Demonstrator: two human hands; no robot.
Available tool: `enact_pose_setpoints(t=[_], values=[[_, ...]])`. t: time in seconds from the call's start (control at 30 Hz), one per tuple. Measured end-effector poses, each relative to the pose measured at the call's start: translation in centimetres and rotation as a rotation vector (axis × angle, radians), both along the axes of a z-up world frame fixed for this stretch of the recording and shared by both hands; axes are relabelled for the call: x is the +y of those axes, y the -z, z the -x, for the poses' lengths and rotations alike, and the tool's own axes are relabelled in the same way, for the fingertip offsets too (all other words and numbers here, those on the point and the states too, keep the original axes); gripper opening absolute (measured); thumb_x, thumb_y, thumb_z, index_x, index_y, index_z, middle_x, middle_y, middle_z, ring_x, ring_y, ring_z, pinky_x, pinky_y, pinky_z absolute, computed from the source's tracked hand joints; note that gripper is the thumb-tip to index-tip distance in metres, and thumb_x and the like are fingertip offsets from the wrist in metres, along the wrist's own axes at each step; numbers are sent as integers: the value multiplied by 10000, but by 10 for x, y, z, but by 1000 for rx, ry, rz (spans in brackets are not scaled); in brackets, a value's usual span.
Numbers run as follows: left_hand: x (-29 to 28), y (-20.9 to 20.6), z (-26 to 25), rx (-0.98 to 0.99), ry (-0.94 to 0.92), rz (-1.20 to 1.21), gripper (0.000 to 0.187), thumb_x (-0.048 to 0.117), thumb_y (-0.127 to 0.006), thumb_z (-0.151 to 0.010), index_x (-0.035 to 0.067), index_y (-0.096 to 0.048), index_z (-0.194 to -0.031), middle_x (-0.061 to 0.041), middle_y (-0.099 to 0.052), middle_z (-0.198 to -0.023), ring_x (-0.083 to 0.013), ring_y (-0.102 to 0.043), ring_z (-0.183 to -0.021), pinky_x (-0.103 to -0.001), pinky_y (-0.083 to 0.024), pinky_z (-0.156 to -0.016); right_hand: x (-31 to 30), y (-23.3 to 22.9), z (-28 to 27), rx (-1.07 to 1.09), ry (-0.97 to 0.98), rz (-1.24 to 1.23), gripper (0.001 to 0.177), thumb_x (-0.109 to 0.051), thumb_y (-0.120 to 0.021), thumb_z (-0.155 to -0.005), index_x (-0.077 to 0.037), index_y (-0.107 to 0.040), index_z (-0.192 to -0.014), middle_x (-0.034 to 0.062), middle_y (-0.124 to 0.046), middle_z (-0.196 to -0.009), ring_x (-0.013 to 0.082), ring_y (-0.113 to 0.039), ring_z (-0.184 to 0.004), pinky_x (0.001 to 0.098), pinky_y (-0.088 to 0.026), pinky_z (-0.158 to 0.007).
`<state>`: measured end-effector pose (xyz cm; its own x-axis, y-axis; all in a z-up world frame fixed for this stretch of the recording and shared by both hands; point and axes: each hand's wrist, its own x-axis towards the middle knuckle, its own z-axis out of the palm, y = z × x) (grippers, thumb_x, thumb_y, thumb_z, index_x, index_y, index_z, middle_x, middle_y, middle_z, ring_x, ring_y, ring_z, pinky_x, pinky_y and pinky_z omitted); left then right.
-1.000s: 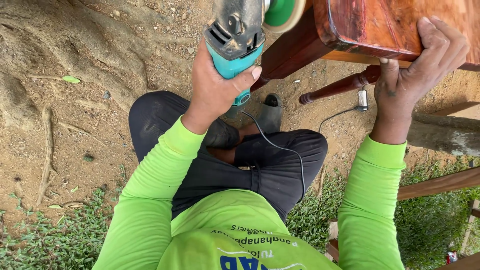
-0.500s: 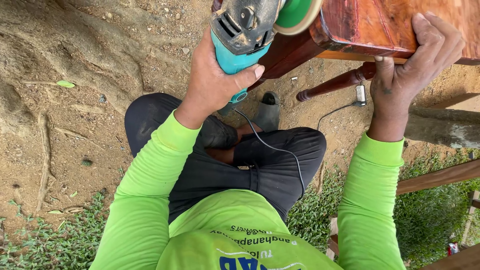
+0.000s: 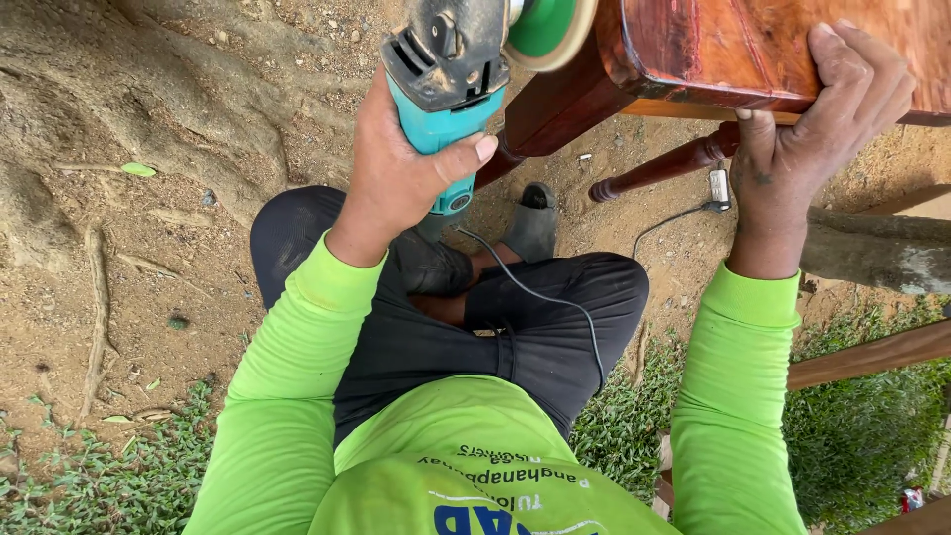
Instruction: Polishing a wooden table using a power sander.
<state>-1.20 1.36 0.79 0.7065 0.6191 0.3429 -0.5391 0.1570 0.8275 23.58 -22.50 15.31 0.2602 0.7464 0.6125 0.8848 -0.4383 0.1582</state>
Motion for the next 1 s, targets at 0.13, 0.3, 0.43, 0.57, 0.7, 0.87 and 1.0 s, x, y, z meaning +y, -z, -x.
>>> enact_pose_setpoints(t=[0.13, 0.3, 0.43, 0.57, 0.7, 0.87, 1.0], values=[[4, -8, 2, 76, -83, -99, 596, 249, -889, -936, 30, -526, -1353, -78, -709, -1183, -157, -708, -1093, -346, -593, -1024, -1, 1, 2, 11, 11, -1, 732, -693, -524, -1084, -35, -617, -1392, 168, -570, -1370, 338, -496, -1288, 491, -352, -1091], [0, -20, 4, 73, -89, -127, 593, 247, -891, -957, 29, -514, -1359, -77, -707, -1207, -158, -713, -1108, -341, -590, -1038, -4, 2, 1, 10, 25, 7, 735, -696, -542, -1085, -35, -620, -1396, 162, -578, -1382, 335, -498, -1295, 480, -356, -1098], [0, -25, 5, 124, -115, -181, 606, 256, -902, -948, 22, -516, -1351, -93, -720, -1221, -173, -722, -1131, -349, -593, -1034, -4, 2, 1, 13, 21, 8, 726, -691, -549, -1089, -36, -624, -1393, 160, -582, -1379, 336, -499, -1296, 482, -354, -1099], [-5, -31, 5, 181, -171, -222, 639, 238, -892, -906, 34, -527, -1390, -100, -748, -1238, -189, -755, -1098, -371, -613, -1051, -7, 4, -2, 14, 21, 6, 728, -697, -552, -1090, -41, -624, -1398, 161, -577, -1387, 335, -493, -1307, 482, -349, -1105], [-17, -33, 8, 208, -213, -255, 696, 234, -906, -881, 22, -503, -1408, -108, -737, -1254, -215, -752, -1146, -371, -601, -1038, -7, 4, -4, 9, 15, 1, 735, -703, -542, -1078, -45, -627, -1392, 162, -576, -1383, 333, -489, -1298, 481, -350, -1098], [-46, -38, 11, 309, -407, -316, 788, 249, -945, -849, 28, -456, -1427, -105, -740, -1202, -205, -767, -1110, -348, -622, -962, -4, 3, -6, -12, 10, 18, 749, -724, -537, -1072, -52, -630, -1389, 134, -595, -1375, 321, -490, -1241, 469, -355, -1064], [-57, -41, 11, 373, -521, -420, 850, 242, -962, -750, 17, -453, -1393, -148, -716, -1174, -248, -733, -1089, -359, -602, -915, -6, 4, -10, -28, 4, 7, 753, -727, -535, -1048, -62, -639, -1384, 132, -575, -1302, 323, -471, -1183, 461, -357, -1037]])
